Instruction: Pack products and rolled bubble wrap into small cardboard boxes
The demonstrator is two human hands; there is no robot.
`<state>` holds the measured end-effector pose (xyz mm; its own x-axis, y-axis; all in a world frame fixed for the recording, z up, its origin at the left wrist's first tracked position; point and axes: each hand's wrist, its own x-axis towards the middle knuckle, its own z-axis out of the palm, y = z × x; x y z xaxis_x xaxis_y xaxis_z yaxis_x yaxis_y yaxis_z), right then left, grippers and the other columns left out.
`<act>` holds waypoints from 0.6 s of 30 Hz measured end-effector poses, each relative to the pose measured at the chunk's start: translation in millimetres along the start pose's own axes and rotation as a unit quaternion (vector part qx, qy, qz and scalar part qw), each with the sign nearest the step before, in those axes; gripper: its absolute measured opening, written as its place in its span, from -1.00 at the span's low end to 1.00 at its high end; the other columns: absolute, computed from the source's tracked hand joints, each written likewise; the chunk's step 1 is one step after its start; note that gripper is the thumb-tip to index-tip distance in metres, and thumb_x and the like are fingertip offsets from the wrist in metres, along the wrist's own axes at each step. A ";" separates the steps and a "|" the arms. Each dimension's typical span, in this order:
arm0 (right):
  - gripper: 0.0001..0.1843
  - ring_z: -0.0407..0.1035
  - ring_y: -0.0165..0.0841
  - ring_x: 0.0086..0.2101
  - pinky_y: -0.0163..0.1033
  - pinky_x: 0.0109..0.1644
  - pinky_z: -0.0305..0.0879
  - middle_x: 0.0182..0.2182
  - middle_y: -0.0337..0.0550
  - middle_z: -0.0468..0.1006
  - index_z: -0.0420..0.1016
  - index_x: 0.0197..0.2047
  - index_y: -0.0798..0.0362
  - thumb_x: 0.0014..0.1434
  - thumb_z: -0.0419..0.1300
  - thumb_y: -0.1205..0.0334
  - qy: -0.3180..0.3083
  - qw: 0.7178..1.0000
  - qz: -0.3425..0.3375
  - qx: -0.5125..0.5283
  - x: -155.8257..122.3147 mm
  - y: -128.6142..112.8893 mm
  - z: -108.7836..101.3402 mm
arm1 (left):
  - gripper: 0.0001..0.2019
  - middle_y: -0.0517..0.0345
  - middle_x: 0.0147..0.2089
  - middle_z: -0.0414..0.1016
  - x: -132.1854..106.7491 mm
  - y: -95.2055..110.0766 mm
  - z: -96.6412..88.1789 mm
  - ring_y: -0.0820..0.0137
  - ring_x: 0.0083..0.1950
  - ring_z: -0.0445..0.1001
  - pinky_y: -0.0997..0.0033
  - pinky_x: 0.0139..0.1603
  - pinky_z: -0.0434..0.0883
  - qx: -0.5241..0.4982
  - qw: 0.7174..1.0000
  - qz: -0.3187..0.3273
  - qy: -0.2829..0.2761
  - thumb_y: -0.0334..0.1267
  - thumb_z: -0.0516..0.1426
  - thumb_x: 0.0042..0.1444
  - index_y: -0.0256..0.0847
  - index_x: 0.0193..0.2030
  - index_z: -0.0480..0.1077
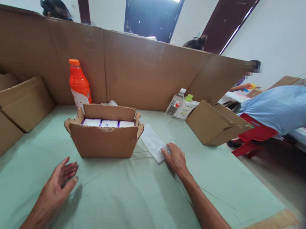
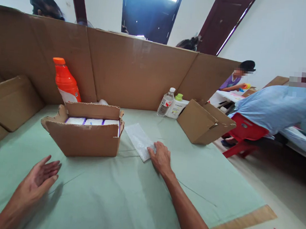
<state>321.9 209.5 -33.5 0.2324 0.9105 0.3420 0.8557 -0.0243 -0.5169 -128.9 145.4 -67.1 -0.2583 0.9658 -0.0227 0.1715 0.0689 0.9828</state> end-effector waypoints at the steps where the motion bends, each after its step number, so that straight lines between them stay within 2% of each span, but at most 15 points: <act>1: -0.73 0.41 0.04 0.04 0.19 0.15 0.22 0.01 0.15 0.59 0.52 -0.19 0.04 0.11 0.17 0.08 0.004 1.000 0.006 -0.008 0.5 5.3 -0.7 | -0.16 -0.19 0.17 0.50 -11.7 -4.7 -2.9 0.02 0.19 0.50 -0.08 0.25 0.42 -0.001 1.000 -0.002 -0.006 0.08 0.30 -0.09 -0.15 0.33 0.20; 4: -0.85 0.46 -0.07 -0.04 0.06 0.08 0.27 -0.07 0.02 0.62 0.47 -0.32 -0.01 0.09 0.16 0.13 0.023 1.000 0.003 -0.010 -1.3 4.4 1.7 | -0.35 -0.12 0.19 0.52 -40.8 -15.0 -7.2 0.04 0.17 0.52 -0.01 0.24 0.46 0.018 0.999 -0.004 -0.048 0.10 0.30 -0.04 -0.14 0.17 0.41; 6: -0.84 0.45 -0.06 0.00 0.06 0.05 0.28 -0.02 0.04 0.61 0.44 -0.35 -0.01 0.13 0.12 0.11 0.048 0.999 -0.007 -0.002 -5.0 -5.0 -0.2 | -0.44 -0.07 0.20 0.52 -54.8 -18.9 -6.6 0.08 0.14 0.54 0.09 0.19 0.51 0.026 0.997 0.008 -0.067 0.07 0.29 0.01 -0.12 0.12 0.47; 9: -0.77 0.45 -0.04 0.02 0.07 0.04 0.29 0.03 0.09 0.58 0.43 -0.35 0.00 0.19 0.08 0.04 0.079 0.996 -0.036 0.016 -17.5 -23.6 -17.8 | -0.51 -0.02 0.16 0.55 -73.0 -17.8 -0.1 0.14 0.08 0.58 0.19 0.12 0.55 0.029 0.998 0.038 -0.045 0.07 0.27 0.06 -0.11 0.08 0.52; 11: -0.76 0.50 -0.11 -0.06 0.01 0.02 0.34 -0.04 0.03 0.62 0.44 -0.29 -0.01 0.22 0.09 0.02 0.083 0.994 -0.059 0.029 -32.0 -37.7 -36.9 | -0.55 0.00 0.13 0.56 -85.4 -10.8 7.9 0.16 0.08 0.57 0.23 0.10 0.55 0.023 0.998 0.054 -0.031 0.07 0.23 0.11 -0.10 0.06 0.54; 14: -0.81 0.52 -0.20 -0.21 -0.12 -0.09 0.39 -0.21 -0.10 0.65 0.48 -0.17 -0.02 0.26 0.14 0.07 0.088 0.989 -0.109 0.048 -61.8 -63.2 -61.6 | -0.57 -0.03 0.10 0.55 -102.6 7.5 22.9 0.17 0.10 0.55 0.28 0.08 0.54 -0.002 0.995 0.044 -0.090 0.05 0.19 0.16 -0.13 0.08 0.53; 16: -0.86 0.52 -0.21 -0.24 -0.14 -0.13 0.40 -0.26 -0.12 0.65 0.50 -0.14 -0.03 0.27 0.16 0.17 0.081 0.982 -0.162 0.057 -85.8 -84.2 -66.6 | -0.52 -0.10 0.12 0.54 -111.3 21.6 32.8 0.15 0.11 0.55 0.25 0.07 0.54 -0.031 0.988 0.008 -0.154 0.05 0.20 0.16 -0.16 0.13 0.48; 18: -0.87 0.51 -0.21 -0.26 -0.14 -0.15 0.39 -0.26 -0.10 0.65 0.50 -0.14 -0.02 0.27 0.14 0.27 0.050 0.973 -0.214 0.068 -112.9 -108.4 -60.2 | -0.40 -0.20 0.19 0.48 -117.6 34.6 40.2 0.12 0.11 0.55 0.19 0.06 0.54 -0.067 0.978 -0.034 -0.193 0.09 0.22 0.12 -0.20 0.21 0.39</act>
<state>230.8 84.5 31.2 -0.0810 0.7801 0.6204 0.8165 0.4089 -0.4075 -54.4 44.2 -37.8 0.1172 0.9845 -0.1304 0.0343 0.1273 0.9913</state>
